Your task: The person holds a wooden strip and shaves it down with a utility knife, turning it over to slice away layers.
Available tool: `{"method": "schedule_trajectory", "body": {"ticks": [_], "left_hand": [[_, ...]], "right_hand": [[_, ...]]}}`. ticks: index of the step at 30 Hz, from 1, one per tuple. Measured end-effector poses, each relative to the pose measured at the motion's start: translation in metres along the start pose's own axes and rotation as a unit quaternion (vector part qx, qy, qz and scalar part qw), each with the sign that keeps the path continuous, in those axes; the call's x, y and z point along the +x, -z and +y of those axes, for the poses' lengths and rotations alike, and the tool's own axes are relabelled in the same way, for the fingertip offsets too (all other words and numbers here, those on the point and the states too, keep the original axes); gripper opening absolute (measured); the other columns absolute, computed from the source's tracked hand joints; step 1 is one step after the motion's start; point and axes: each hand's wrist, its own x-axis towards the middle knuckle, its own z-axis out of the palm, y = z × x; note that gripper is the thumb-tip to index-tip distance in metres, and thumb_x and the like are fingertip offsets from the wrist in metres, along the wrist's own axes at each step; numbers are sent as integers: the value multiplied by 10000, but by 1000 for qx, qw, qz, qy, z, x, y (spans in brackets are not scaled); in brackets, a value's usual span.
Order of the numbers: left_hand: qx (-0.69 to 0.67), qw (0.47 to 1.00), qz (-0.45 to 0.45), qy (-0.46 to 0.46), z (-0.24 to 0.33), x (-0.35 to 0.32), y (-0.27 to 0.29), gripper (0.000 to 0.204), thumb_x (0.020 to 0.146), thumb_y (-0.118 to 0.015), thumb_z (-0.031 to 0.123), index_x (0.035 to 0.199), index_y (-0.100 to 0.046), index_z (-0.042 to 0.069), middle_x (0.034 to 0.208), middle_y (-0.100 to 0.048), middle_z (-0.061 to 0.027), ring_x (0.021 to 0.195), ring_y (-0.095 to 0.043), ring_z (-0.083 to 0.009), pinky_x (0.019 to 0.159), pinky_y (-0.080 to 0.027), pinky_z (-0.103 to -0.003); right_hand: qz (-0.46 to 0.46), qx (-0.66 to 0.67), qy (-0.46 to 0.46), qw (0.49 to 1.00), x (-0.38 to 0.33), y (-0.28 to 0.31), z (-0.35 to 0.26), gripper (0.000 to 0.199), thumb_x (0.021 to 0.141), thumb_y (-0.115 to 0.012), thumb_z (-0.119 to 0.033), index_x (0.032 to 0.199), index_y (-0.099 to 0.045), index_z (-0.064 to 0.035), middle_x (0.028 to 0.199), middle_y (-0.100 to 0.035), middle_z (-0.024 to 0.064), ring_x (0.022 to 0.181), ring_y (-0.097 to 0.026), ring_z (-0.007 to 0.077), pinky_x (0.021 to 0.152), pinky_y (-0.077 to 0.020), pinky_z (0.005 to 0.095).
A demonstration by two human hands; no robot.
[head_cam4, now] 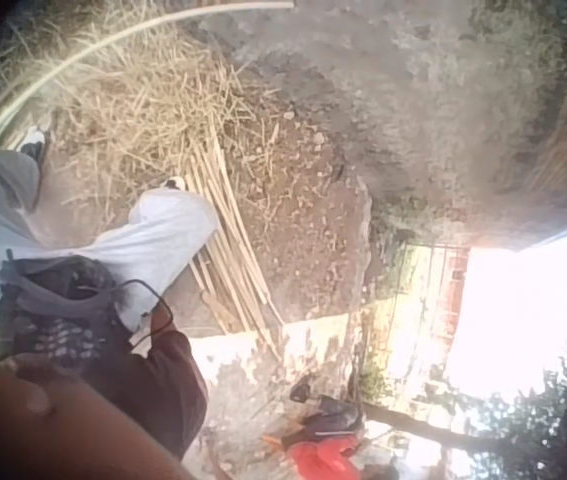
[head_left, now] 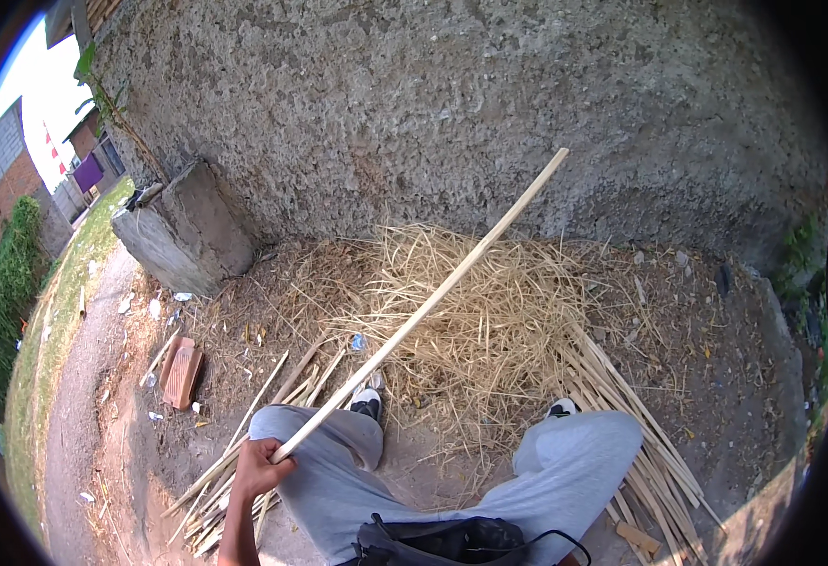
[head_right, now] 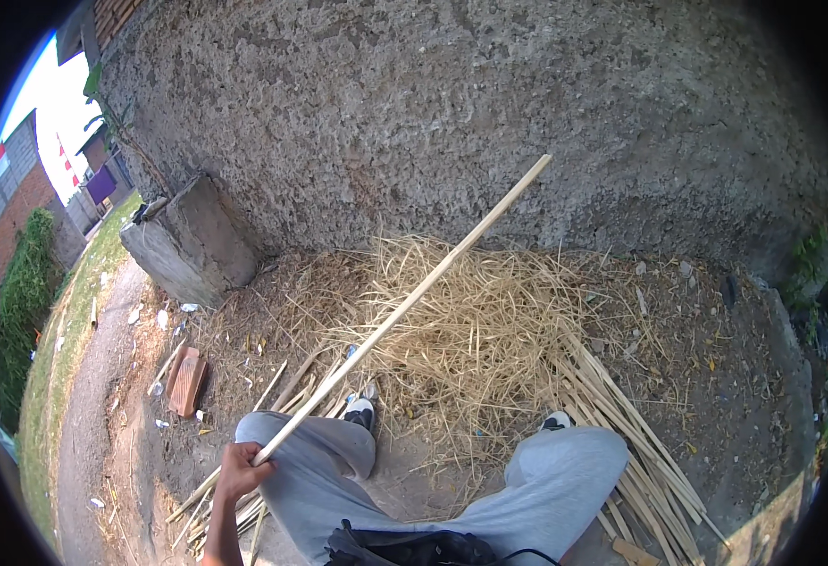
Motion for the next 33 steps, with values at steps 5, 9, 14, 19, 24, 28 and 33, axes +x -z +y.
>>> {"method": "schedule_trajectory", "body": {"ticks": [5, 9, 14, 19, 24, 28, 33], "left_hand": [[15, 1000, 2, -4, -5, 1, -1, 157, 682, -729, 134, 654, -647, 2, 511, -520, 9, 478, -434, -60, 442, -334, -267], [2, 1000, 10, -1, -12, 1, -3, 149, 683, -719, 122, 653, -642, -2, 511, -519, 9, 479, -435, -61, 444, -337, -269], [14, 1000, 5, -4, -4, 3, -1, 147, 681, -718, 120, 654, -643, -2, 513, -520, 10, 480, -434, -58, 445, -339, -267], [20, 1000, 16, -6, -3, 1, -1, 144, 680, -721, 121, 657, -647, 0, 515, -524, 6, 482, -438, -56, 447, -343, -266], [22, 1000, 10, 0, -4, 0, 0, 144, 674, -723, 129, 662, -654, 3, 516, -537, -5, 485, -452, -60, 454, -360, -269], [28, 1000, 12, -6, -2, -1, 1, 148, 672, -723, 133, 666, -656, 2, 519, -538, -3, 485, -453, -63, 455, -362, -270], [28, 1000, 8, -2, 1, -1, 2, 154, 676, -731, 137, 675, -661, 0, 518, -536, -1, 487, -451, -64, 457, -361, -270]], "right_hand": [[-1, 1, -3, 1000, 0, -1, 3, 293, 955, -530, -234, 1045, -616, 31, 893, -657, 103, 805, -591, 199, 725, -467, 350], [-3, 1, -2, 1000, -1, -1, 2, 289, 954, -533, -233, 1034, -618, 31, 881, -657, 102, 794, -590, 198, 717, -467, 352], [-2, 7, -2, 1000, -1, 1, 3, 285, 953, -536, -232, 1020, -621, 32, 866, -656, 100, 780, -589, 197, 708, -467, 354], [-3, 6, 2, 1000, -2, 2, 4, 282, 952, -540, -231, 1006, -624, 32, 851, -655, 98, 766, -587, 196, 698, -467, 356], [-2, 3, 2, 1000, -1, 3, 5, 279, 952, -544, -230, 992, -627, 33, 836, -654, 97, 753, -586, 195, 688, -467, 358], [-2, 2, 2, 1000, -1, 4, 7, 277, 951, -547, -229, 981, -630, 33, 824, -653, 95, 742, -585, 195, 681, -467, 360], [-1, -1, 1, 1000, 0, 2, 6, 275, 950, -550, -228, 967, -633, 34, 809, -652, 93, 728, -584, 194, 671, -467, 362]]}}
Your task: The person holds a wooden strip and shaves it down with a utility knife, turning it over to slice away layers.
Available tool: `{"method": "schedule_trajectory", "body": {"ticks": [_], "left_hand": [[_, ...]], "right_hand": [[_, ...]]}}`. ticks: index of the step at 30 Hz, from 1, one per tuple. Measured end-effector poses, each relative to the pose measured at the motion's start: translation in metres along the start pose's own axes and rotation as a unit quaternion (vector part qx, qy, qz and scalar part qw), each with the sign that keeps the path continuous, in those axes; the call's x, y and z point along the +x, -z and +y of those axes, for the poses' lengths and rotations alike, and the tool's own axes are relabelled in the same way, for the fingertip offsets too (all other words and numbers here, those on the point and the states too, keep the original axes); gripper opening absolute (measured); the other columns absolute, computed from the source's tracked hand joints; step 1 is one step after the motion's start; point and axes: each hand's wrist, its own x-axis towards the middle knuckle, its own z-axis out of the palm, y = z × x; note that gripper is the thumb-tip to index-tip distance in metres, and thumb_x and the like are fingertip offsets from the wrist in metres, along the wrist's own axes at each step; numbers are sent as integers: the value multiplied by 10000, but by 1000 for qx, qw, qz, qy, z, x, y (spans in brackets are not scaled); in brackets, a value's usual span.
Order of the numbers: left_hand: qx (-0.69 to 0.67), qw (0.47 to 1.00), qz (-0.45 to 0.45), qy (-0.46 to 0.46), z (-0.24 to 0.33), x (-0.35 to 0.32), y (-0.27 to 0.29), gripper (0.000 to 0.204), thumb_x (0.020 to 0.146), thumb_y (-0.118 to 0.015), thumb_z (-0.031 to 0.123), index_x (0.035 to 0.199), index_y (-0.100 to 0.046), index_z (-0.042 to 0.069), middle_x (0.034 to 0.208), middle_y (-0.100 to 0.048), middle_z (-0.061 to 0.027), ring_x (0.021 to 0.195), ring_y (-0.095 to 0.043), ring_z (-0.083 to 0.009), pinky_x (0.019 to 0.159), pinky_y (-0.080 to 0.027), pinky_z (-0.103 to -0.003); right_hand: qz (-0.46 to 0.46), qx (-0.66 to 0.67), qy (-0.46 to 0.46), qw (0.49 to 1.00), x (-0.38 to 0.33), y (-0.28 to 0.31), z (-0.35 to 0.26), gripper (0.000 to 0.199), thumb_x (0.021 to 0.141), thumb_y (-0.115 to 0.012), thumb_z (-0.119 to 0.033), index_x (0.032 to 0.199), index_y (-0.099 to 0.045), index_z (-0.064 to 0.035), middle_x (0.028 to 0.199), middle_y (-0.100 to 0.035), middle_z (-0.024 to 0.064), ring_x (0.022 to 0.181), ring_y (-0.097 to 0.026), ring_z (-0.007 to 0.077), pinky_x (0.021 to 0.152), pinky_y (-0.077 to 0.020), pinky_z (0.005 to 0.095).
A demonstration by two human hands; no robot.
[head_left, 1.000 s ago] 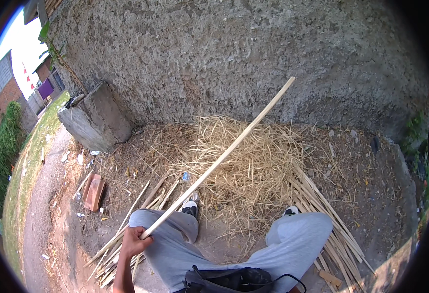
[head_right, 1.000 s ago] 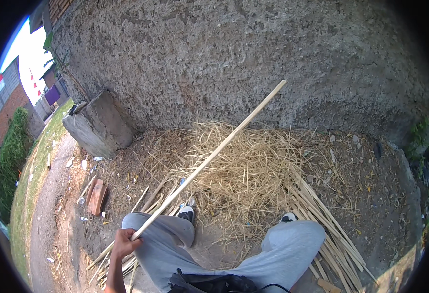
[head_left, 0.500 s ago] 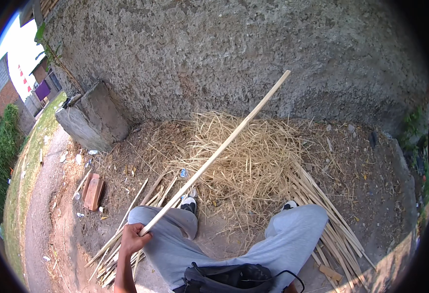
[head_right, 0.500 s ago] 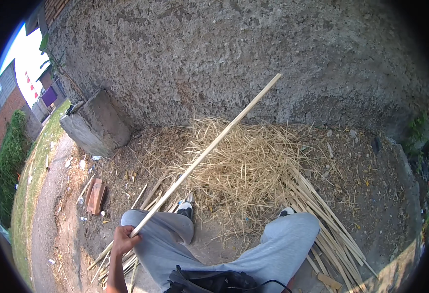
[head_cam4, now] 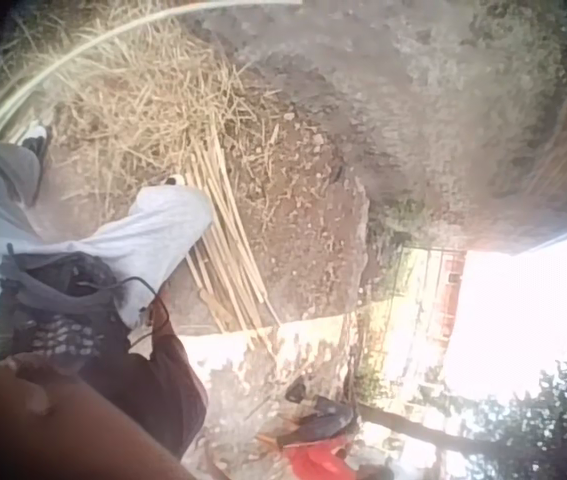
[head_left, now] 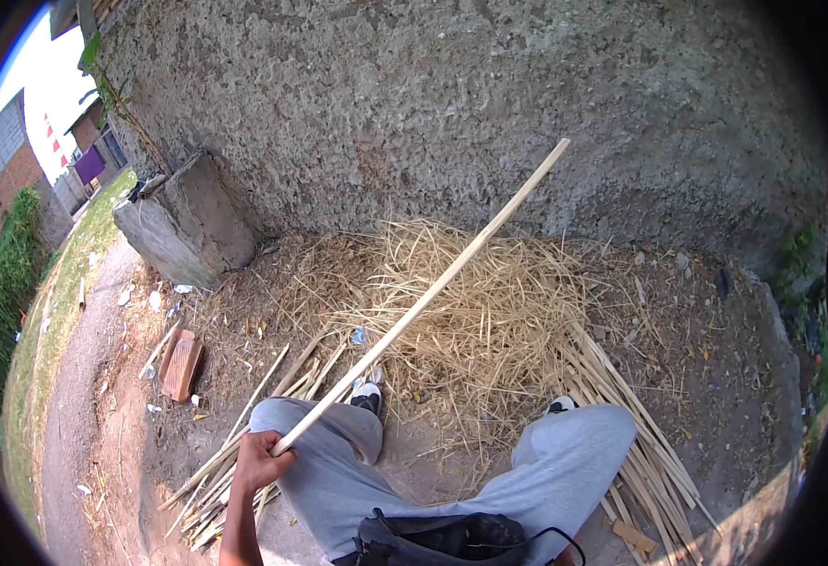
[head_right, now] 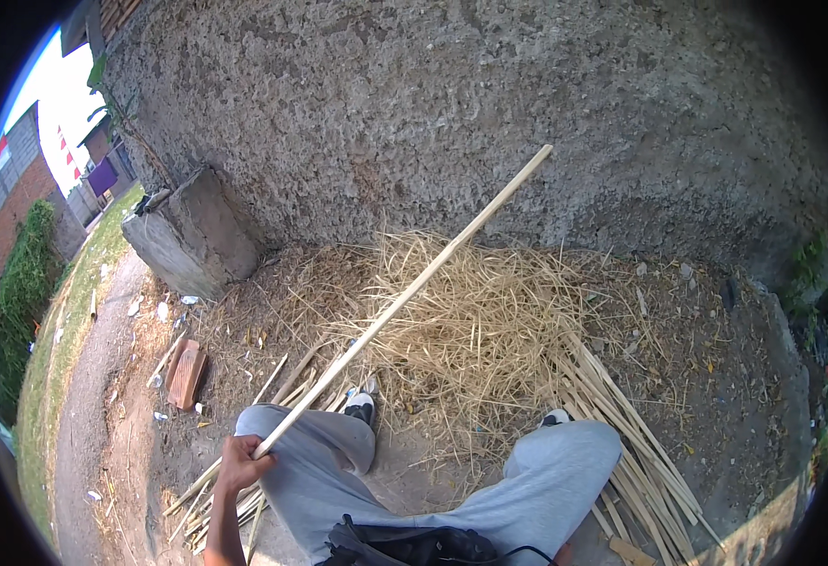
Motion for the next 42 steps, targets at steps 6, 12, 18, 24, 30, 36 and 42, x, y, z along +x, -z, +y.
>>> {"method": "schedule_trajectory", "body": {"ticks": [6, 12, 18, 24, 30, 36, 42], "left_hand": [[-15, 1000, 1, 3, 7, -3, 0, 150, 687, -734, 125, 676, -655, -2, 524, -527, 1, 489, -432, -62, 454, -350, -272], [-11, 1000, -2, 7, 3, 0, -1, 166, 686, -737, 128, 649, -633, 4, 515, -516, 2, 489, -431, -64, 452, -345, -275], [0, 1000, 6, -2, -1, 0, 0, 184, 680, -735, 148, 648, -630, 0, 515, -511, 1, 487, -427, -67, 452, -339, -281], [-14, 1000, 4, 8, -7, -1, -2, 177, 683, -732, 148, 656, -637, 1, 518, -516, 0, 489, -427, -65, 456, -342, -280], [-17, 1000, 3, 5, -4, -1, -3, 173, 687, -730, 138, 654, -633, -1, 518, -515, -1, 492, -428, -63, 456, -344, -279], [-20, 1000, 21, -4, -19, 5, -9, 181, 688, -730, 119, 632, -611, -5, 518, -518, 3, 481, -417, -57, 449, -336, -271], [-45, 998, 21, 27, -3, -1, -9, 170, 705, -717, 55, 614, -585, -2, 536, -509, 36, 489, -410, -32, 437, -295, -247]], "right_hand": [[3, -2, -3, 1000, 0, 1, 4, 274, 949, -554, -227, 950, -636, 34, 791, -651, 91, 712, -582, 193, 660, -467, 365], [1, -4, -4, 1000, -1, 3, 7, 273, 948, -559, -225, 933, -640, 35, 773, -650, 89, 696, -581, 192, 648, -467, 368], [5, 0, -3, 1000, 0, 3, 9, 274, 948, -563, -224, 916, -644, 36, 755, -649, 87, 679, -579, 190, 637, -467, 370], [7, -1, -2, 1000, -1, 6, 16, 275, 947, -567, -223, 899, -647, 36, 737, -648, 85, 663, -578, 189, 625, -467, 373], [13, 3, -3, 1000, -4, 4, 33, 277, 946, -572, -221, 882, -651, 37, 719, -647, 83, 647, -576, 188, 614, -467, 376], [31, 51, 21, 998, 6, 2, 91, 281, 945, -576, -220, 865, -654, 38, 701, -646, 81, 631, -574, 187, 602, -467, 379], [-34, 373, 38, 927, 25, 27, 44, 252, 943, -607, -191, 795, -641, 10, 622, -577, 34, 575, -523, 123, 525, -435, 322]]}}
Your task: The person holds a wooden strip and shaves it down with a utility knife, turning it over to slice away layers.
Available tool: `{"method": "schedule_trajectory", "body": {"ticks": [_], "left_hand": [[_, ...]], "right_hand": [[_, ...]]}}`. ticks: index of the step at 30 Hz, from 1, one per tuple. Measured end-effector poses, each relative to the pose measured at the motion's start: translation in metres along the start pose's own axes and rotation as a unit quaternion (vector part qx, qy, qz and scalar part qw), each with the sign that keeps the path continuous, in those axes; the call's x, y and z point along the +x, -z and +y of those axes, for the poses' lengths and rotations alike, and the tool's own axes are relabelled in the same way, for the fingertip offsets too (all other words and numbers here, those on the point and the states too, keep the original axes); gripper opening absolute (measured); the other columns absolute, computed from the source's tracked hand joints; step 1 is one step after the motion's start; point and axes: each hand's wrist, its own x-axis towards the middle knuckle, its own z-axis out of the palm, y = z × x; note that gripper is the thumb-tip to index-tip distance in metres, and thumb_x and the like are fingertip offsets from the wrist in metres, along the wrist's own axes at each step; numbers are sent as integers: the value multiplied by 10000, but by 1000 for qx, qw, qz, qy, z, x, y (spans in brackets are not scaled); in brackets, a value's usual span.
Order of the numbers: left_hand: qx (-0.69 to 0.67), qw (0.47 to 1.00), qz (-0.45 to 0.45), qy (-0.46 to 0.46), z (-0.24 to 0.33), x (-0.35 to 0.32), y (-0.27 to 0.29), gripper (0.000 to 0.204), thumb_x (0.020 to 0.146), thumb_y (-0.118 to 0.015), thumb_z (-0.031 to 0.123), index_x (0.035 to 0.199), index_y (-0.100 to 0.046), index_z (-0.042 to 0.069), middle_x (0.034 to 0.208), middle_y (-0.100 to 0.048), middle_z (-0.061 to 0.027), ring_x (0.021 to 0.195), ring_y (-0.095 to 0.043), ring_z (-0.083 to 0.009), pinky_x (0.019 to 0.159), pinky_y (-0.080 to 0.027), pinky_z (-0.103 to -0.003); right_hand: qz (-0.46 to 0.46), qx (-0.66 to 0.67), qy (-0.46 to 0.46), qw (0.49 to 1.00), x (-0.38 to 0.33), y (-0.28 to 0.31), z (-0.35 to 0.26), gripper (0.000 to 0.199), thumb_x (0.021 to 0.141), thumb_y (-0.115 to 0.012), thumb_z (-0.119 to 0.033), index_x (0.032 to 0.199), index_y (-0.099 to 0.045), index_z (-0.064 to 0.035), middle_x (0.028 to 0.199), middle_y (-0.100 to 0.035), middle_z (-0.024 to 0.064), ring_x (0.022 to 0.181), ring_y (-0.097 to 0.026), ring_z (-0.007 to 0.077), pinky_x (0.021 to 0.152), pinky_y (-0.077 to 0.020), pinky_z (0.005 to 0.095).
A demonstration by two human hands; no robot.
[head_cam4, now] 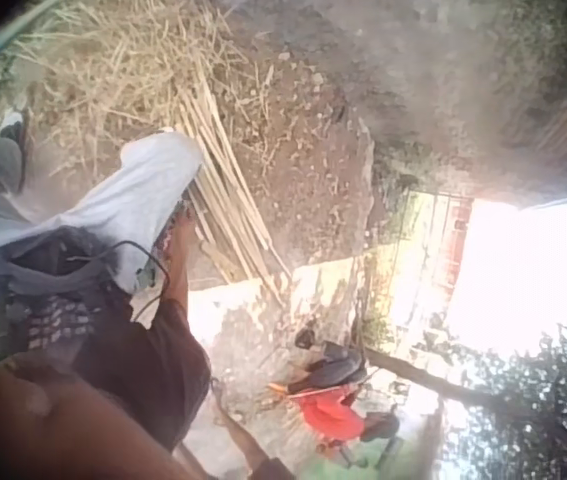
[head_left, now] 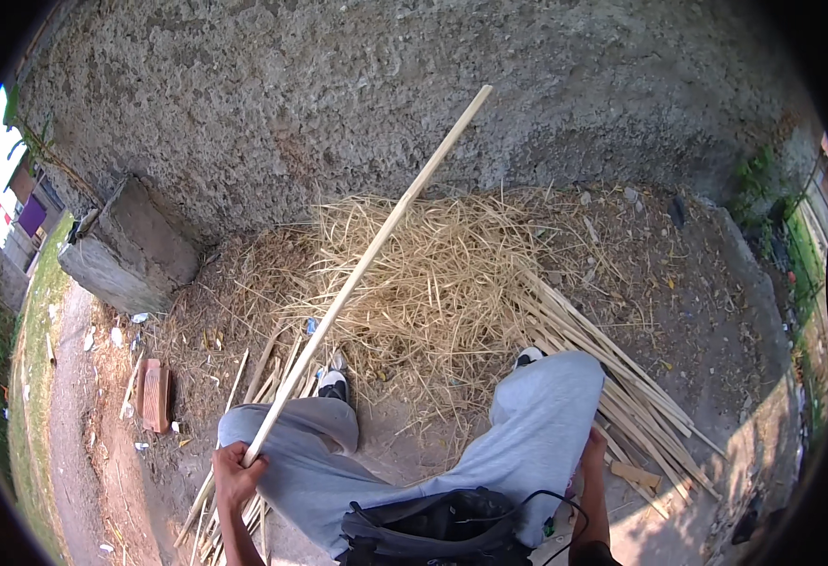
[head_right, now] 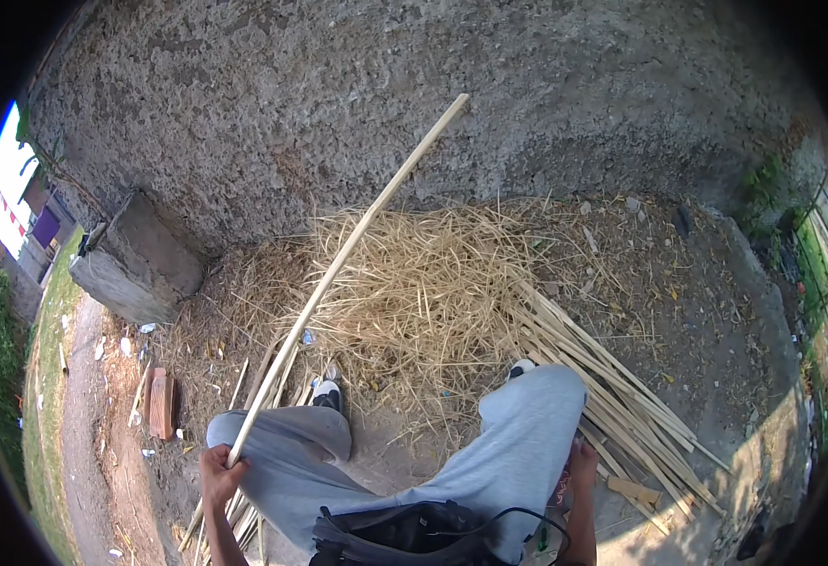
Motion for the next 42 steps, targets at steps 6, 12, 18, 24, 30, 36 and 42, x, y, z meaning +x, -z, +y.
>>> {"method": "schedule_trajectory", "body": {"ticks": [6, 12, 18, 24, 30, 36, 42], "left_hand": [[-4, 1000, 2, -18, -13, 4, -1, 191, 699, -715, 63, 597, -573, -12, 517, -489, 34, 478, -398, -36, 425, -293, -257], [-13, 1000, 8, -27, -16, 6, -5, 194, 707, -710, 54, 599, -559, -2, 528, -474, 48, 489, -376, -26, 431, -278, -248], [-64, 997, 2, -37, -29, 9, -2, 229, 736, -688, 33, 587, -514, 36, 531, -453, 66, 475, -345, -17, 436, -240, -238], [-32, 999, 13, -41, -26, 4, -4, 222, 734, -688, 36, 590, -519, 38, 530, -451, 61, 479, -348, -21, 437, -244, -243], [-24, 998, 43, -31, -32, -5, 0, 179, 720, -702, 62, 615, -566, 12, 535, -470, 57, 488, -367, -26, 442, -259, -245], [-39, 999, 31, -18, -18, -9, 4, 163, 722, -710, 72, 632, -587, 14, 555, -487, 60, 503, -392, -25, 446, -280, -241], [-44, 998, 33, -29, -30, -7, 2, 167, 725, -710, 76, 631, -587, 13, 555, -493, 53, 517, -404, -27, 457, -298, -245]], "right_hand": [[2, 79, -91, 993, -11, -1, -95, 169, 890, -697, -187, 821, -667, -35, 628, -570, -6, 510, -542, 108, 460, -458, 269], [7, -30, -61, 998, -4, 14, -69, 168, 844, -737, -145, 766, -652, -23, 599, -589, 27, 495, -561, 115, 427, -425, 264], [-114, -352, 3, 929, -41, 48, 53, 239, 752, -788, -151, 626, -618, -41, 534, -593, 67, 425, -562, 146, 419, -433, 333], [-108, -478, -11, 871, -98, 43, 63, 255, 682, -792, -244, 741, -672, -27, 691, -668, 163, 638, -657, 362, 588, -514, 451], [-89, -539, -120, 829, -159, 31, 63, 622, 768, -694, -355, 1221, -509, 29, 1205, -536, 281, 1108, -543, 445, 907, -472, 504], [12, -626, -11, 780, -194, 31, 153, 443, 800, -655, -298, 1111, -572, 6, 1126, -599, 246, 1041, -590, 425, 867, -481, 519], [-55, -550, -29, 833, -182, 32, 113, 311, 849, -623, -308, 995, -625, -33, 1011, -658, 232, 905, -642, 431, 765, -503, 523]]}}
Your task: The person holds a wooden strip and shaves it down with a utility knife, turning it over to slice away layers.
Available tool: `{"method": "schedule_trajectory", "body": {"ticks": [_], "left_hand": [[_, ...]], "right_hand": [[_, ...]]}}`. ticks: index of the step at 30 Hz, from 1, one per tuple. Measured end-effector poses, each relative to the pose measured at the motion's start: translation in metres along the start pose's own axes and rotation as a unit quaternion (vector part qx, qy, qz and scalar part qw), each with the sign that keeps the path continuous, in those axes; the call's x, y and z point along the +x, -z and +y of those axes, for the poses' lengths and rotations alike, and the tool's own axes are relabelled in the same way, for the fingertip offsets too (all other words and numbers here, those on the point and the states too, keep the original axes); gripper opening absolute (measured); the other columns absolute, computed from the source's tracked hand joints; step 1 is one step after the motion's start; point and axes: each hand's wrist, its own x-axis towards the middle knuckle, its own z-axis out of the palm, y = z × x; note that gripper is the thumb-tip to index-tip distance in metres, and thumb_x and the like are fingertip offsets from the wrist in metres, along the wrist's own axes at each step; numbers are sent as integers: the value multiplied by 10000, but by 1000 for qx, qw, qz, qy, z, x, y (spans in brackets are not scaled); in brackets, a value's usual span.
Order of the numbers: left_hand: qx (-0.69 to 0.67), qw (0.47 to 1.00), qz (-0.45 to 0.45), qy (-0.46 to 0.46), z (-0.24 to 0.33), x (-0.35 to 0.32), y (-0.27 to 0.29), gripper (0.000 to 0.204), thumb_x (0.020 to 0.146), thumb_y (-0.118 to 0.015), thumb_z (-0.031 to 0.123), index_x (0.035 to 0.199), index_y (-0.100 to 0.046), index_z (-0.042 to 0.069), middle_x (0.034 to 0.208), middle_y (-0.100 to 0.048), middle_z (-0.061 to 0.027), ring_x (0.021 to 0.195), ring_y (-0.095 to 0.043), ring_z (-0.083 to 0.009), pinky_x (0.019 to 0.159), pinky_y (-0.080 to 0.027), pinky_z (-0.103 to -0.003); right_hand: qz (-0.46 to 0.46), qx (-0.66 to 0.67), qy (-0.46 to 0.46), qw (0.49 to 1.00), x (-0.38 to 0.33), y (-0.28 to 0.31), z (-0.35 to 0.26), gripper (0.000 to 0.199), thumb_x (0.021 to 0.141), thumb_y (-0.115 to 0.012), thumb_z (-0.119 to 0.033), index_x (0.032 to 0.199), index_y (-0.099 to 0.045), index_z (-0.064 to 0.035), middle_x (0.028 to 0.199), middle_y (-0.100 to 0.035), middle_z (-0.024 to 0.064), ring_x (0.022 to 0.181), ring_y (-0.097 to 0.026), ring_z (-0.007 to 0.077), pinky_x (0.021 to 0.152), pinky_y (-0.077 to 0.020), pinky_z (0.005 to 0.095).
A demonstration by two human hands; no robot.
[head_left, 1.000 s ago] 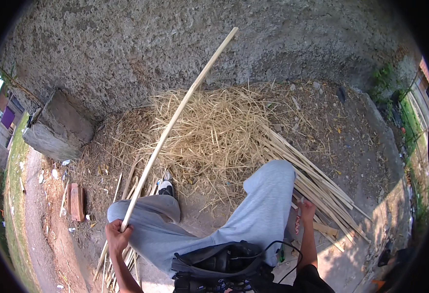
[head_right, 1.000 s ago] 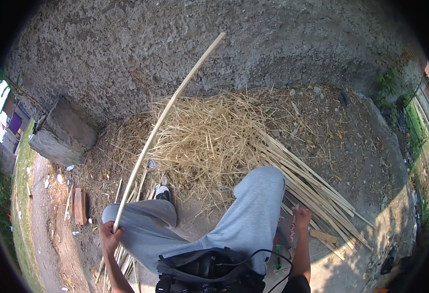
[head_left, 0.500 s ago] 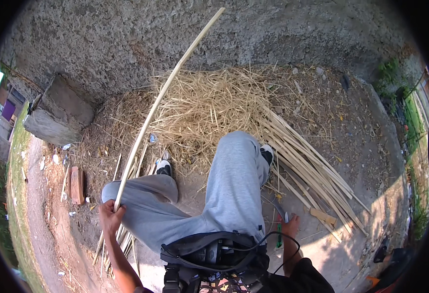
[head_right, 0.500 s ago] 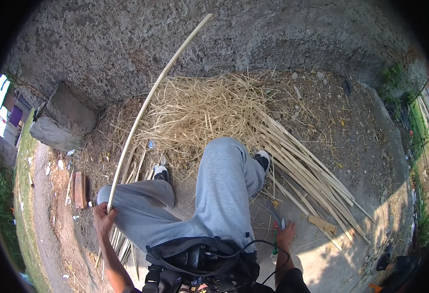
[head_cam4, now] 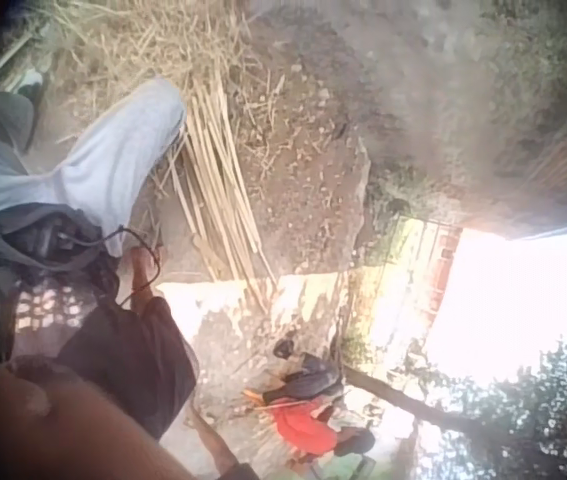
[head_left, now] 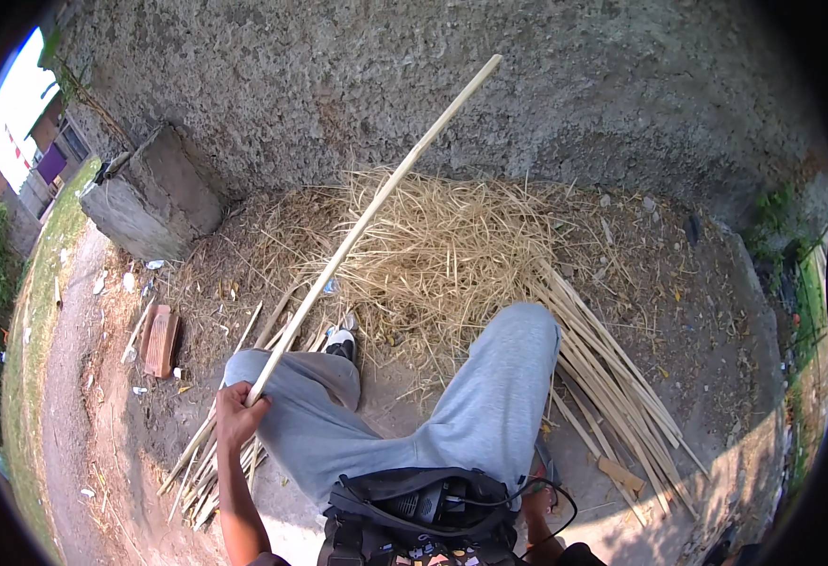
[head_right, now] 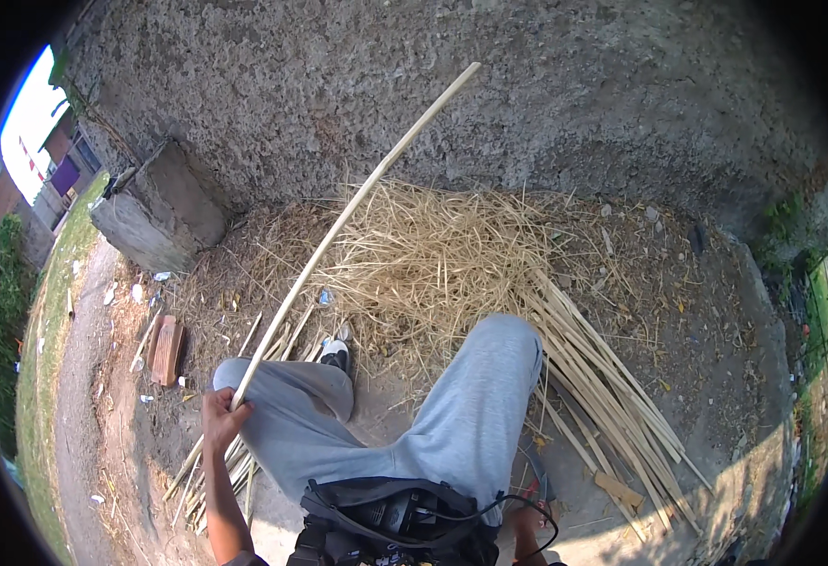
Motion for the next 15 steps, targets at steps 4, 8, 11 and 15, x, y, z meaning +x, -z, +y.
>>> {"method": "schedule_trajectory", "body": {"ticks": [4, 8, 11, 15], "left_hand": [[8, 1000, 9, -7, 2, 0, -2, 161, 724, -713, 71, 635, -591, 13, 555, -497, 50, 519, -409, -27, 461, -305, -246], [-29, 1000, -5, -1, 1, 1, 0, 126, 728, -714, 49, 668, -612, 8, 581, -525, 48, 524, -425, -23, 467, -309, -233], [-63, 998, -22, 13, 10, 3, 1, 115, 743, -724, 57, 700, -632, 3, 591, -537, 48, 525, -430, -24, 468, -316, -230], [-70, 996, -53, -5, 35, 10, -5, 141, 775, -739, 96, 742, -652, -11, 594, -534, 49, 535, -434, -29, 473, -331, -229]], "right_hand": [[23, 219, 8, 975, 11, 54, -39, 348, 839, -650, -345, 929, -625, -10, 831, -661, 215, 805, -648, 416, 717, -504, 500], [33, 447, -94, 889, 29, 110, -77, 141, 839, -673, -113, 838, -591, 1, 613, -591, 86, 483, -580, 190, 436, -466, 325], [102, 480, -55, 869, 67, 135, -61, 134, 831, -689, -70, 786, -579, -9, 585, -569, 51, 441, -529, 133, 388, -394, 280], [166, 556, -1, 815, 124, 201, -72, 135, 870, -659, -86, 768, -590, -31, 635, -607, 49, 436, -462, 66, 393, -329, 217]]}}
